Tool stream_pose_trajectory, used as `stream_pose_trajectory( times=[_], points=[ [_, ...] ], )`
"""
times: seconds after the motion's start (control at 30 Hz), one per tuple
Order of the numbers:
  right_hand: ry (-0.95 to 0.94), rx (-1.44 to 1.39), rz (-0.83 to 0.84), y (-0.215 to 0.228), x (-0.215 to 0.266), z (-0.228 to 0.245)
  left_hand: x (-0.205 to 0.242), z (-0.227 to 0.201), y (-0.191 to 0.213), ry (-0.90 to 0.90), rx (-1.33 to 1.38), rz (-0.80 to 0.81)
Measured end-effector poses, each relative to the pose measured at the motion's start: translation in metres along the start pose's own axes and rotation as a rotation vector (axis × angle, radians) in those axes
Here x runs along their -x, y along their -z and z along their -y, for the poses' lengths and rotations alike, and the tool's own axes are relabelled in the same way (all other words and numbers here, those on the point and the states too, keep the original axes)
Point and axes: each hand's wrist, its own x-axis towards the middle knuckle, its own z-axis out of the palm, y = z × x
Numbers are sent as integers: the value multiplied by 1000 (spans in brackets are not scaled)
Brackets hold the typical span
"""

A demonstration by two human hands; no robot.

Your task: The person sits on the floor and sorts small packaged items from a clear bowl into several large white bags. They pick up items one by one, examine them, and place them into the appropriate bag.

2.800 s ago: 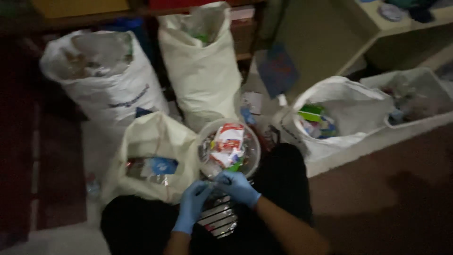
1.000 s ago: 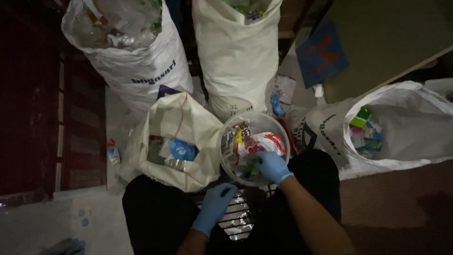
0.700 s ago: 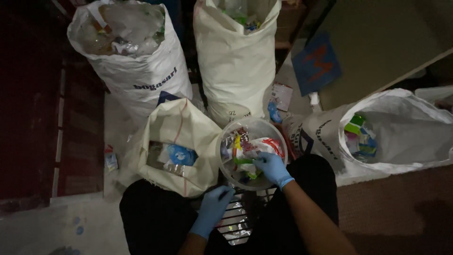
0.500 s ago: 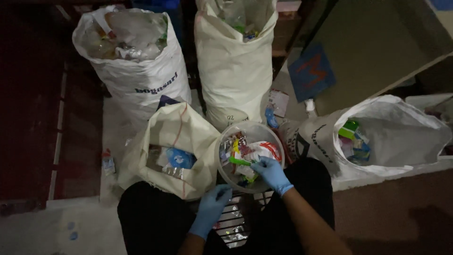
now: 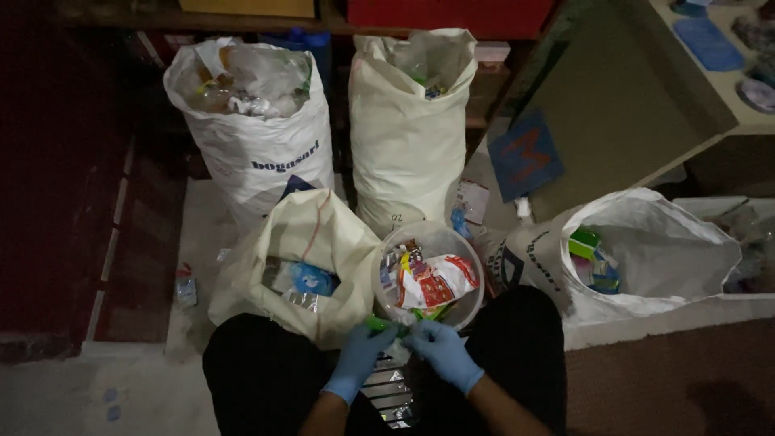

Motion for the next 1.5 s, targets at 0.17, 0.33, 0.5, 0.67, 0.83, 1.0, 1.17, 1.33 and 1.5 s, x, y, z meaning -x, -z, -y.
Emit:
stream_pose_trajectory(
  times=[0.17,0.33,0.5,0.67,0.83,1.0,1.17,1.33,1.5],
  points=[
    [-162,-97,-9,5,-2,28,-2,-3,9,46,-166,-125],
    [-55,-295,-31,4,-10,3,-3,5,4,18,-2,-134],
    [-7,-279,-23,7,-12,11,0,-10,8,51,-259,-155],
    [-45,-321,-109,5,-8,24,9,-28,9,-3,-152,-104],
    [-22,-365,-81,11,-15,5,17,-32,7,19,21,-111],
    [11,-416,-87,14,-21,-5,-3,6,7,-18,26,-113],
    [39,-355,-167,20,-7,24,7,-17,5,8,252,-21],
    [172,-584,-302,65,-33,0,-17,21,16,-220,-252,-33],
    [207,-985,-559,148,-44,0,-16,28,17,-90,-45,13]
  ],
)
